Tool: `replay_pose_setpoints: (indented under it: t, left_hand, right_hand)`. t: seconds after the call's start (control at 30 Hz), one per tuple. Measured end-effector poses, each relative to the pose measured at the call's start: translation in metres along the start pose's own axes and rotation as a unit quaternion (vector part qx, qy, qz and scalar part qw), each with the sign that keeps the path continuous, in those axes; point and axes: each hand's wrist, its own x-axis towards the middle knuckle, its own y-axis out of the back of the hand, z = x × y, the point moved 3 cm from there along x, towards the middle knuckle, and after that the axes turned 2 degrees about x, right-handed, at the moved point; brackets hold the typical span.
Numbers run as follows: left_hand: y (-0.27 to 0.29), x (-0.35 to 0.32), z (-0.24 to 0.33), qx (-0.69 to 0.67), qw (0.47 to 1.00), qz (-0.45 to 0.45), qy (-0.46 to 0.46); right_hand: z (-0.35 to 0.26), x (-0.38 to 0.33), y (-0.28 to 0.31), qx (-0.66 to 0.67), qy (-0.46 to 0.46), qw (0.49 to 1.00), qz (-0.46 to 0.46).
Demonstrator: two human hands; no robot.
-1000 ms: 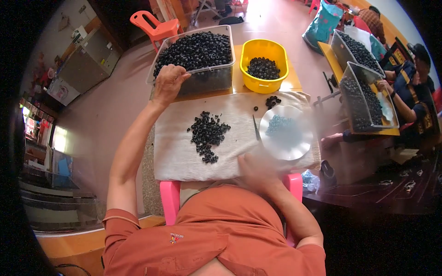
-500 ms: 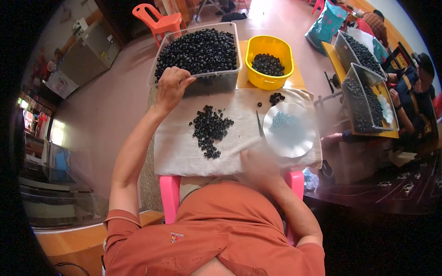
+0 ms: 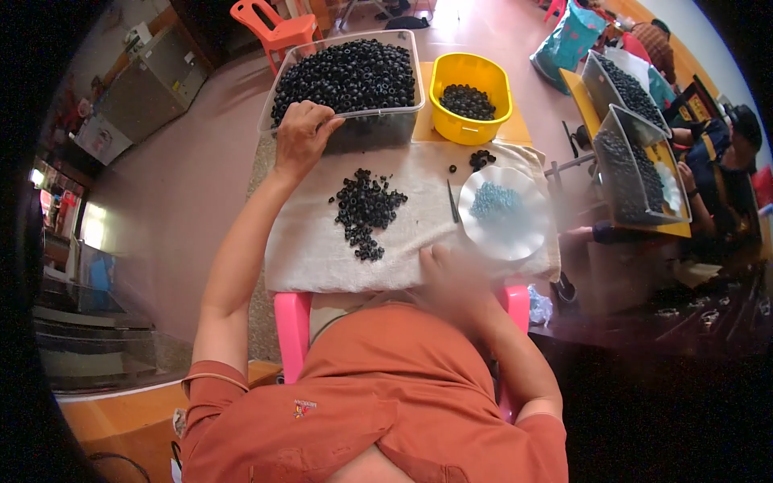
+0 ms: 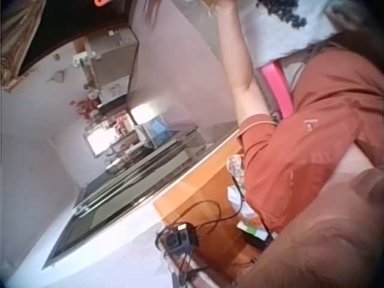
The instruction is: Manually sorting and inspecting small black components on a production line workstation.
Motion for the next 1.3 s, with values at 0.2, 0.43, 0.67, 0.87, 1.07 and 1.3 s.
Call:
replay_pose_setpoints:
  t: [0.2,0.43,0.67,0.87,1.07,1.3]
  left_hand:
    - [-0.004,-0.004,-0.002,0.013,1.000,0.020,-0.012]
    - [-0.008,-0.006,-0.003,0.011,0.997,0.058,-0.039]
    - [-0.013,-0.009,0.000,0.029,0.997,0.067,-0.041]
    - [-0.013,-0.012,-0.001,0.033,0.997,0.058,-0.034]
    - [-0.002,-0.019,0.006,0.037,0.998,0.048,-0.032]
    - [0.017,-0.052,0.021,0.062,0.993,0.089,0.041]
  right_hand:
    - [0.008,-0.008,-0.016,-0.012,0.028,0.998,0.052]
    - [0.020,-0.011,-0.027,-0.011,0.043,0.994,0.100]
    - [0.032,-0.015,-0.034,-0.012,0.061,0.994,0.088]
    - [0.036,-0.015,-0.041,-0.021,0.063,0.994,0.090]
    - [0.024,-0.013,-0.029,-0.010,0.045,0.995,0.086]
    - [0.015,0.002,-0.002,0.035,0.007,0.999,-0.014]
